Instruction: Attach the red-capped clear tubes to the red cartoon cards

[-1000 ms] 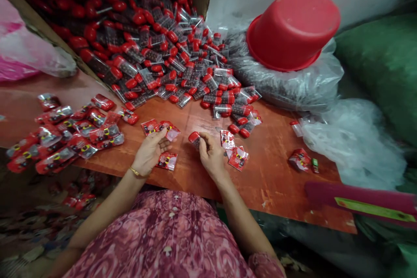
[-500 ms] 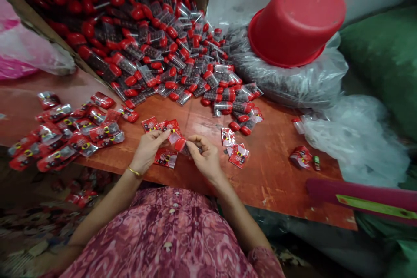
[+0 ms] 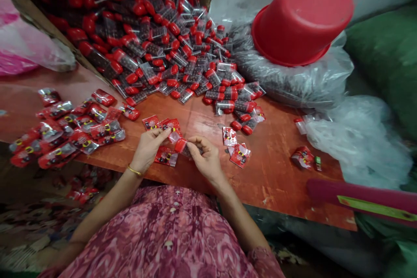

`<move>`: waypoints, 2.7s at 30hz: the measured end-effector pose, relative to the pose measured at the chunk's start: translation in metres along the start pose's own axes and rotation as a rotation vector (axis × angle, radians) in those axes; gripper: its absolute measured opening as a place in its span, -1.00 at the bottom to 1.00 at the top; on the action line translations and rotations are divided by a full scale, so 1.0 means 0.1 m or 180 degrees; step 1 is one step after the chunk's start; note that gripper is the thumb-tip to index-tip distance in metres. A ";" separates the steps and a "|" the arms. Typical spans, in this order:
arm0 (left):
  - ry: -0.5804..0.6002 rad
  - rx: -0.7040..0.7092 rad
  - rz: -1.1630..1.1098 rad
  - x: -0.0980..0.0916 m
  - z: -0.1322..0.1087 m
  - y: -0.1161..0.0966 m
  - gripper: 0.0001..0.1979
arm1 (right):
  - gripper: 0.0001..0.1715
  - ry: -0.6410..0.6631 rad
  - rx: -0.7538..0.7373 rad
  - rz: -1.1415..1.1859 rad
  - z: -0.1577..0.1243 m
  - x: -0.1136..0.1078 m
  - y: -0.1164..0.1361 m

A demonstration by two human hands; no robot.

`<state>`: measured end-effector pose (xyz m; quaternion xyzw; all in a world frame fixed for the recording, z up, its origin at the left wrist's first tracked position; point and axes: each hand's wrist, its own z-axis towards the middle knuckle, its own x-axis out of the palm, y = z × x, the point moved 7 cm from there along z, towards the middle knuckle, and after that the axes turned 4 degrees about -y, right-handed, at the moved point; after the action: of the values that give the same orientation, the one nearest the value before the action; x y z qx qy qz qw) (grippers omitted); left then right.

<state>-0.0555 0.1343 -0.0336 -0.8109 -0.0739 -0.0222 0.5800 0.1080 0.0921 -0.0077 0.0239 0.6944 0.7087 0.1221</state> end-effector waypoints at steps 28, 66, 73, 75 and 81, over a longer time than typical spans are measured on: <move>0.0120 -0.0920 -0.0735 0.15 -0.09 0.02 -0.53 | -0.70 0.0248 0.0486 0.0584 -0.05 0.04 -0.12; -0.0453 -0.0780 -0.2193 0.35 -0.25 0.16 -0.68 | -0.79 -0.0643 -0.0123 0.0242 0.06 0.16 -0.14; -0.0343 -0.0587 -0.1952 0.34 -0.31 0.19 -0.67 | -0.81 -0.0761 -0.0064 0.0168 0.09 0.11 -0.12; -0.0306 -0.0483 -0.1836 0.32 -0.30 0.17 -0.67 | -0.84 -0.0858 -0.0480 -0.0086 0.07 0.09 -0.04; -0.0091 -0.0498 -0.1633 0.31 -0.17 0.12 -0.65 | -0.83 -0.0504 -0.0601 -0.0206 0.11 0.22 -0.01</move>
<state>-0.0224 0.1171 -0.0354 -0.8083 -0.2832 -0.1627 0.4898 0.0885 0.1073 -0.0111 0.0457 0.6132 0.7625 0.2011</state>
